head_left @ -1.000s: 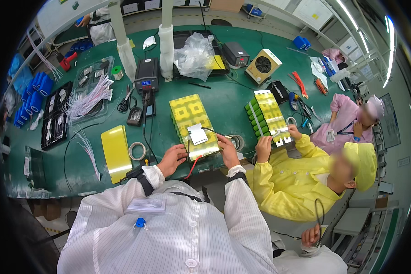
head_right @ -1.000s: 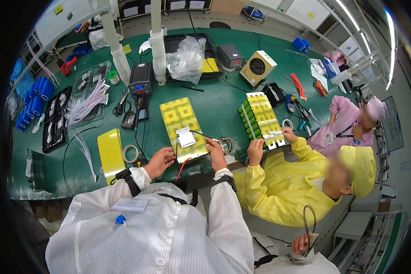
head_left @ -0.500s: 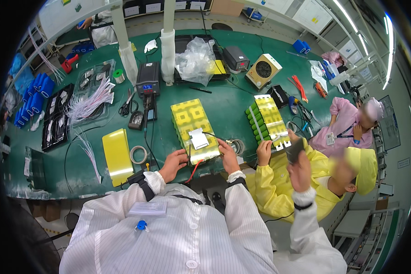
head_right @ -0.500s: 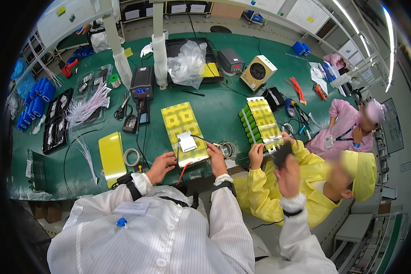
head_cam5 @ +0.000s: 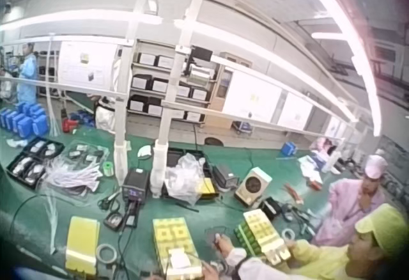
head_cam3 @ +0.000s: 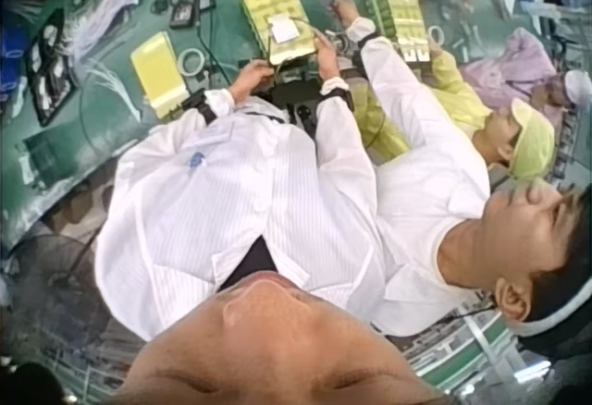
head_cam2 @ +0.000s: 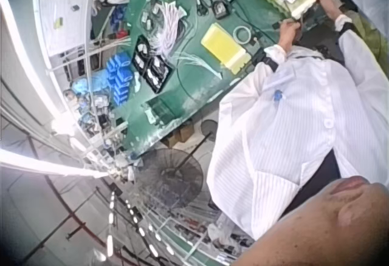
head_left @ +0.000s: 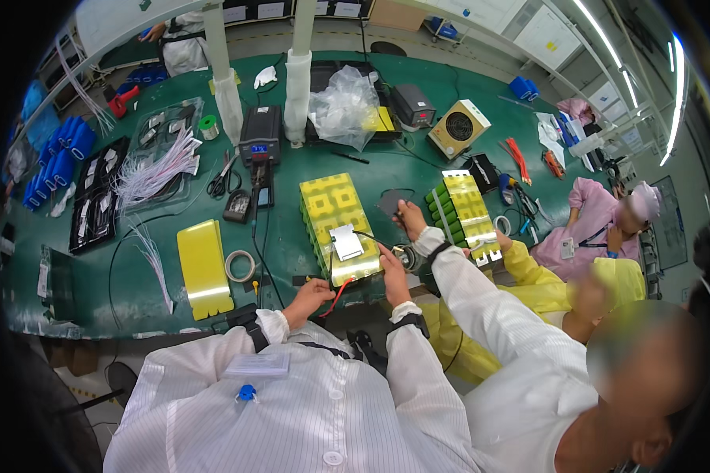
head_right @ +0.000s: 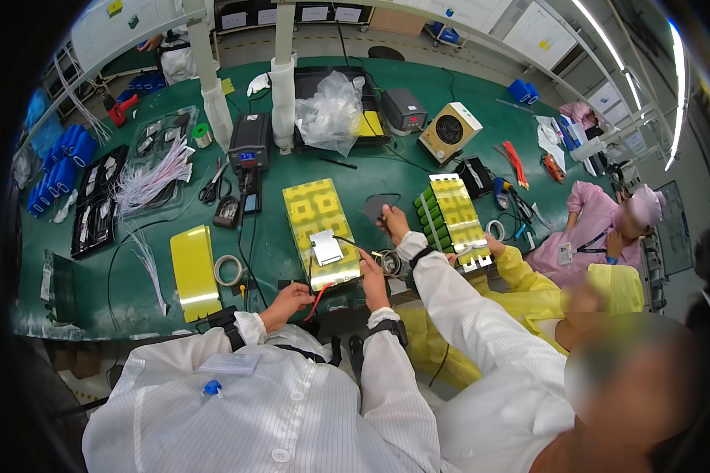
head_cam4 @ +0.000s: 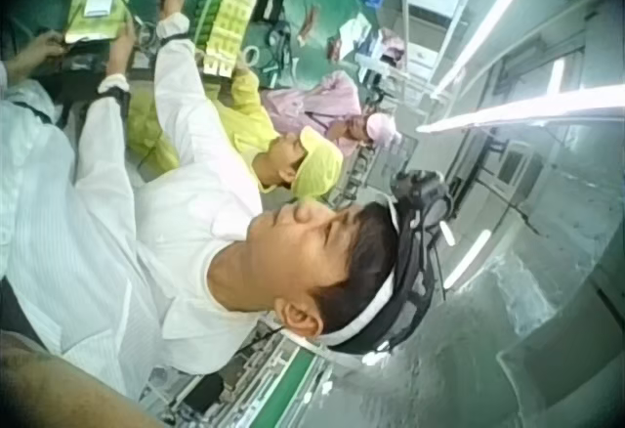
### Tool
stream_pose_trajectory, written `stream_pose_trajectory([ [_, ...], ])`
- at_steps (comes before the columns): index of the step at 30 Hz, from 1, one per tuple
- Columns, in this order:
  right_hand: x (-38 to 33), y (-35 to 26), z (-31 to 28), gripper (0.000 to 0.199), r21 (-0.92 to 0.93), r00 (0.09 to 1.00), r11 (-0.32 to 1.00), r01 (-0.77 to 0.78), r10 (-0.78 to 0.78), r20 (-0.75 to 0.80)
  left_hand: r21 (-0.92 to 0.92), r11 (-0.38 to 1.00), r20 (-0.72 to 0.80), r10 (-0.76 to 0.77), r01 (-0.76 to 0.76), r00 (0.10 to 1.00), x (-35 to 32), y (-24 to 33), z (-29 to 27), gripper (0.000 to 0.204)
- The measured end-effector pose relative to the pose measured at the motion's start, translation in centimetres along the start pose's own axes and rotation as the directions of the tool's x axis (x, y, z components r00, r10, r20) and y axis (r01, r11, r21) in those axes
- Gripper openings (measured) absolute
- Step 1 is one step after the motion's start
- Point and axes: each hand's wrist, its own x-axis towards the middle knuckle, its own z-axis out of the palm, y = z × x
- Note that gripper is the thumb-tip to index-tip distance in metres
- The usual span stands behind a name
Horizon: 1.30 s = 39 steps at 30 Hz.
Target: Soldering wires and assembling a large battery pack in a factory setting.
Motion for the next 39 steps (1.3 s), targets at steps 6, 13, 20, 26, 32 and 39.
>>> stream_pose_trajectory([
  [6,-1.2,1.2,0.1,0.036,0.02,0.994,1.0,-0.012,0.014,-0.105,-0.099,0.995,0.258,0.005,0.021,0.966,-1.0,-0.4,-0.6,0.025],
  [13,-2.6,2.1,1.8,0.038,0.105,0.943,0.993,-0.046,0.077,-0.324,-0.03,0.999,0.279,0.042,-0.035,0.959,-2.9,-1.7,-2.2,0.013],
  [20,-9.5,8.4,3.2,0.056,0.311,0.875,0.919,-0.242,0.345,-0.34,-0.014,0.992,0.38,0.119,-0.123,0.917,-4.8,-6.4,-3.6,0.044],
  [26,3.3,-11.1,-9.2,0.04,0.069,0.984,0.997,0.029,-0.04,0.172,0.411,0.88,0.443,0.034,-0.237,0.896,-7.6,-10.6,-6.4,0.064],
  [32,-19.3,12.1,9.2,0.027,-0.153,0.746,0.773,-0.615,0.634,0.204,-0.025,0.997,0.124,-0.068,0.071,0.99,-11.0,-14.5,-15.1,0.017],
  [39,-20.2,13.0,10.4,0.025,-0.129,0.749,0.751,-0.647,0.658,0.075,0.253,0.904,-0.591,-0.138,0.345,0.795,-18.9,-30.6,-27.2,0.02],
])
